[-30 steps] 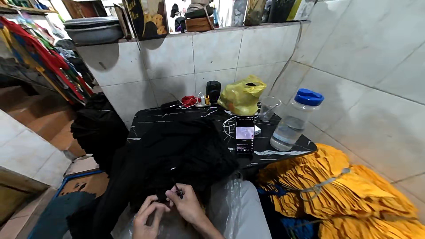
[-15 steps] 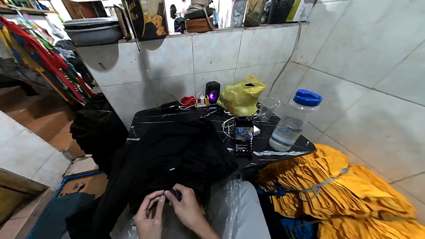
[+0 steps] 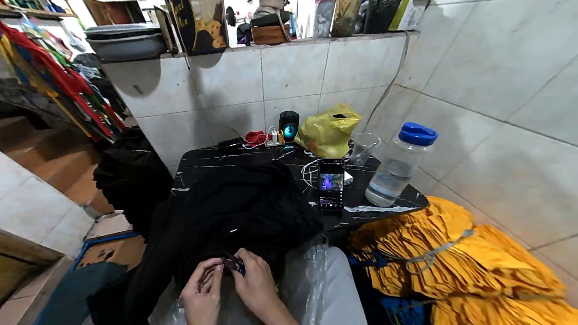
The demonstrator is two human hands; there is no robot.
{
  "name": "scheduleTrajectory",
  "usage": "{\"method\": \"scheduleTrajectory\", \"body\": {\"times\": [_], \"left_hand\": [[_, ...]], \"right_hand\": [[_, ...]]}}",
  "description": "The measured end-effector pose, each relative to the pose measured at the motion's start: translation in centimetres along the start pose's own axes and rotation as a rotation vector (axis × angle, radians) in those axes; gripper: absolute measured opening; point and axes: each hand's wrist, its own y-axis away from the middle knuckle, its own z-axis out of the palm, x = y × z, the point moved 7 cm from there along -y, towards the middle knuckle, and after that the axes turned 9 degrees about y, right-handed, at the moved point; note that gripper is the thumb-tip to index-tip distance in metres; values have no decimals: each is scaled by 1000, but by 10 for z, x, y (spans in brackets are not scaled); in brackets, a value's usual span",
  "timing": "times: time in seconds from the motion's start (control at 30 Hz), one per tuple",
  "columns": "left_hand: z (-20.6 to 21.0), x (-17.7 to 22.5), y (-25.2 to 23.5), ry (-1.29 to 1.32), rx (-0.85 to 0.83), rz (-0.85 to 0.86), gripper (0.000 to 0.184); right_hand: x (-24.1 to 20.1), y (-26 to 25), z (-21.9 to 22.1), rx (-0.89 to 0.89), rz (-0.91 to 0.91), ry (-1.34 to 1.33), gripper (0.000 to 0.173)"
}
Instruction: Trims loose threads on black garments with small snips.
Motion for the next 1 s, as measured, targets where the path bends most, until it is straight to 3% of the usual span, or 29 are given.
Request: {"method": "scheduleTrajectory", "body": {"times": [0.17,0.33,0.5,0.67,1.0], "left_hand": [[-2,-2,-1,-36,-11,47,14],[0,0,-2,-6,-14,21,23],[0,0,-2,-6,-22,20,20],[1,-4,1,-18,-63,-11,20],[0,-8,4,-126,-134,63,29]], "right_hand": [[0,-1,5,15,-92,-112,15],[-2,1,9,-9,-134,-169,22],[2,0,0,50,-34,27,36],[5,-2,0,72,-82,-88,16],[0,1,2,9,-129,-146,21]]}}
